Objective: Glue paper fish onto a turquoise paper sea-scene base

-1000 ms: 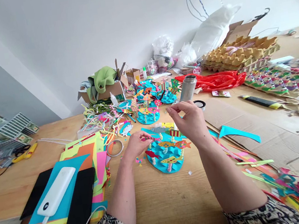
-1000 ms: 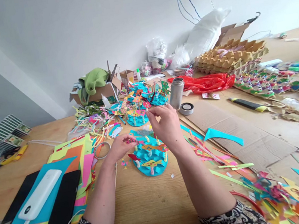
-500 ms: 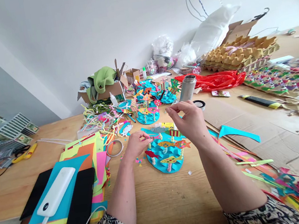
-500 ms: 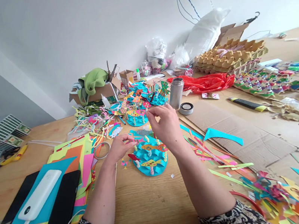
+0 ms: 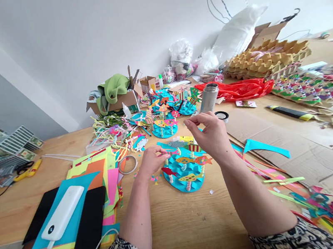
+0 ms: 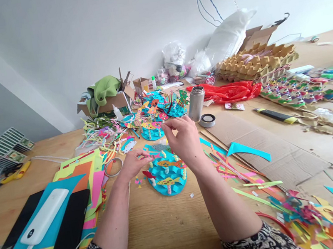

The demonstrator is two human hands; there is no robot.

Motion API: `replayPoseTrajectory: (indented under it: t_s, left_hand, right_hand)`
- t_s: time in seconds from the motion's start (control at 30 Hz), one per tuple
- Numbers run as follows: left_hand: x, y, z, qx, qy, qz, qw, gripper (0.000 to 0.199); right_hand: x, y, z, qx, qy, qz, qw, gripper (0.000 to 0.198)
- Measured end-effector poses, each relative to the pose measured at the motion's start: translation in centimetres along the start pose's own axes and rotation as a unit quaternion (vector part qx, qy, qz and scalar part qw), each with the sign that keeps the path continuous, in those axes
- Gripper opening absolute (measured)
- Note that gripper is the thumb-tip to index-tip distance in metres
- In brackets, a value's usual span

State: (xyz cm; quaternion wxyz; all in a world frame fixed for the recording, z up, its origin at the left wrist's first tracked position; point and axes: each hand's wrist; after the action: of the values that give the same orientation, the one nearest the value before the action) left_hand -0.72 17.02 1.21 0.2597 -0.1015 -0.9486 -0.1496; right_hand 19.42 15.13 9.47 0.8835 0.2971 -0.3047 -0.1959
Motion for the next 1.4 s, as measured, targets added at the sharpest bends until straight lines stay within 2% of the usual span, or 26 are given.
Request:
replayPoseTrajectory:
  t_s: [0.57, 0.67, 0.8, 0.93, 1.1, 1.4]
  left_hand:
    - [0.14, -0.07, -0.47, -0.027, 0.036, 0.005, 0.999, 0.007]
    - [0.24, -0.05, -0.60, -0.033, 0.043, 0.006, 0.999, 0.012]
    - [0.28, -0.06, -0.63, -0.037, 0.068, 0.000, 0.997, 0.028]
    - [0.38, -0.19, -0.69, -0.030, 0.073, 0.004, 0.997, 0.043]
    - [0.54, -0.29, -0.65, -0.030, 0.070, 0.022, 0.997, 0.043]
    - [0.91, -0.33, -0.95, -0.008, 0.042, 0.026, 0.999, 0.041]
  right_hand:
    - [0.03, -0.07, 0.20, -0.007, 0.001, 0.015, 1.000, 0.021]
    - [0.02, -0.07, 0.36, -0.008, -0.003, 0.023, 1.000, 0.021]
    - [-0.14, -0.13, 0.44, -0.014, -0.008, 0.039, 0.999, 0.020]
    - [-0.30, -0.21, 0.41, -0.016, -0.017, 0.078, 0.997, 0.018]
    - [-0.45, -0.23, 0.30, 0.000, -0.034, 0.120, 0.992, 0.018]
    - [-0.62, -0.27, 0.17, 0.008, -0.052, 0.142, 0.988, 0.015]
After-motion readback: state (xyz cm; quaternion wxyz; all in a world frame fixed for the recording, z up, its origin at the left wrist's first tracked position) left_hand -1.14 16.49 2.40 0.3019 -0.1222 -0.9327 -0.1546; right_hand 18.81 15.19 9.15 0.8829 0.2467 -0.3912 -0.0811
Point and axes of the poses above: each hand's wrist, its own y-axis towards the middle knuckle, its own x-axis out of the back of the hand, z = x × y, and after that the axes turned 6 degrees about -x, right-handed
